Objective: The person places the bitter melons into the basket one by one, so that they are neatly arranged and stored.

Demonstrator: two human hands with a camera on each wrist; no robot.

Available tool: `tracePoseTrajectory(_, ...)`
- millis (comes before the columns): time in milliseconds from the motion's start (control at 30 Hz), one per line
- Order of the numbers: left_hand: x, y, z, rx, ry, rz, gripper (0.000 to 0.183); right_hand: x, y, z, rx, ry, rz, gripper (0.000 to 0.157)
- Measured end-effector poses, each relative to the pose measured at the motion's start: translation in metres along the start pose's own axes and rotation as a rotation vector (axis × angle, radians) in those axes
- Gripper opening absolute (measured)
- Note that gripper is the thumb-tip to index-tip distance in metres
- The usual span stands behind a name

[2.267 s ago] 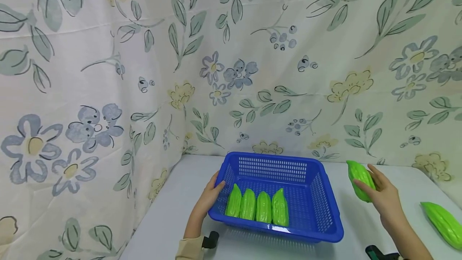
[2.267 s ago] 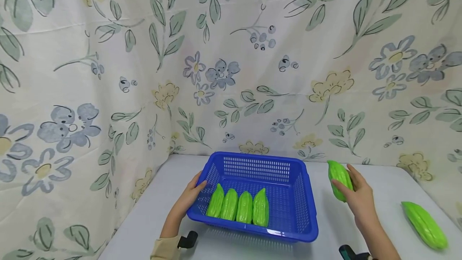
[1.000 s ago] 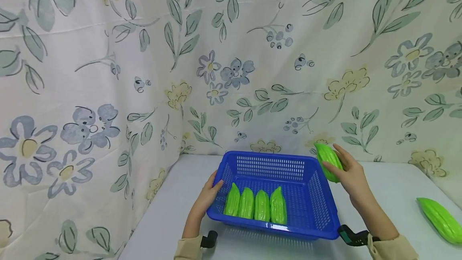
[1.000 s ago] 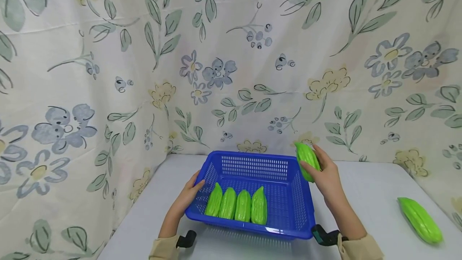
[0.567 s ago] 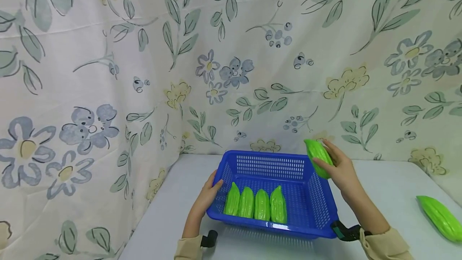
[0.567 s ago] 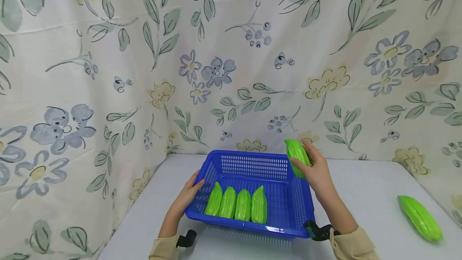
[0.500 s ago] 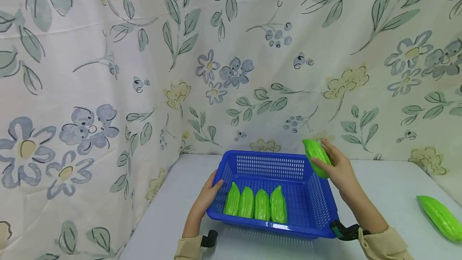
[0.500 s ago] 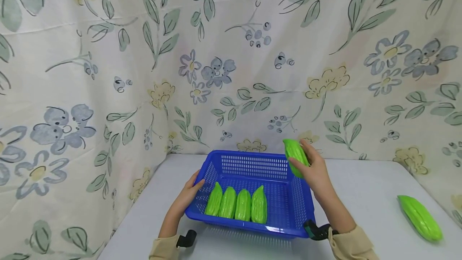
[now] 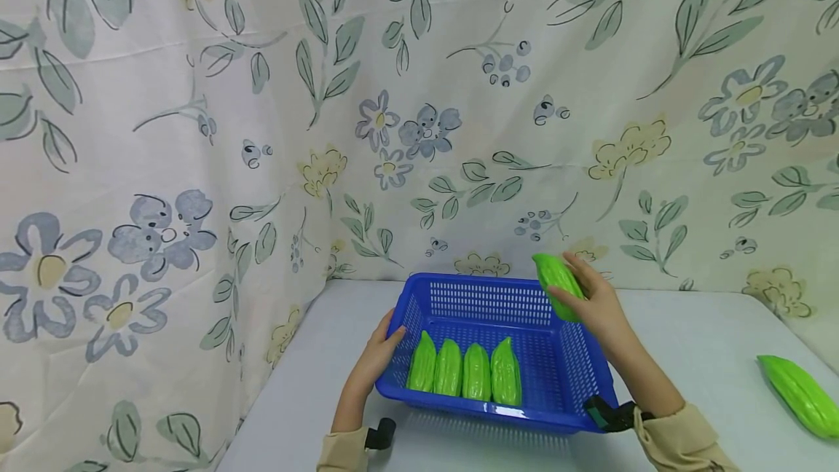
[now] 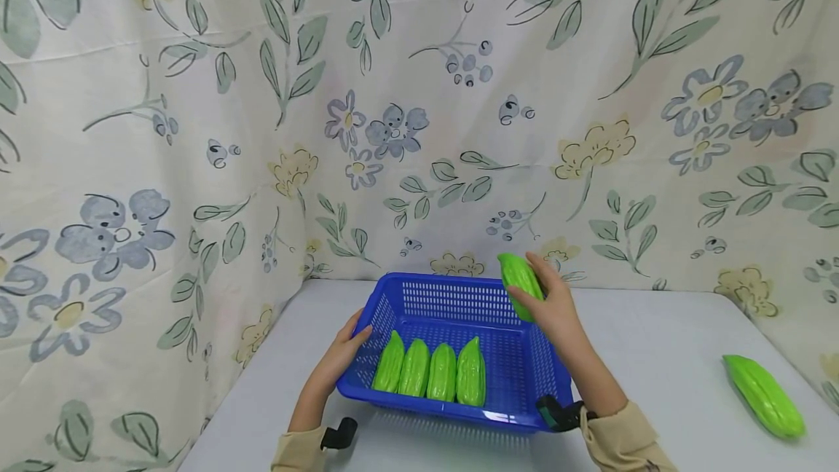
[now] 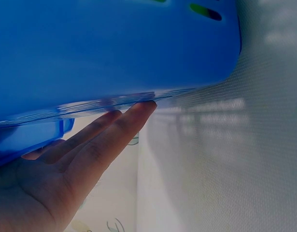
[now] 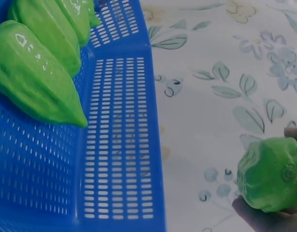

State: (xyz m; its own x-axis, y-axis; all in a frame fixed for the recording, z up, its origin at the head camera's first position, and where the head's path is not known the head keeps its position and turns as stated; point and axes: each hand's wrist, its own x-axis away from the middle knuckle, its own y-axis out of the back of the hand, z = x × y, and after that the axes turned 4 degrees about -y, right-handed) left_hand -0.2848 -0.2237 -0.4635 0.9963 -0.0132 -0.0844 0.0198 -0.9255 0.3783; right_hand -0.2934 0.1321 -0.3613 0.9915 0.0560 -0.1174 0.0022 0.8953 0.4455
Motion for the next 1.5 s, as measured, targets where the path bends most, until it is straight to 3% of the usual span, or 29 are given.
tracePoseTrajectory(600,-0.001,0.0,0.001,-0.002,0.001,0.0,0.06,-0.006,-0.018,0.001,0.007,0.032,0.032,0.073)
tracePoseTrajectory(1100,0.0,0.0,0.0,-0.01,-0.004,-0.005,0.059,-0.013,-0.029,-0.004,0.005,0.005,0.047,0.072)
tracePoseTrajectory(1500,-0.001,0.001,0.004,-0.004,-0.019,-0.006,0.06,-0.019,-0.037,-0.013,0.096,0.013,0.074,0.071)
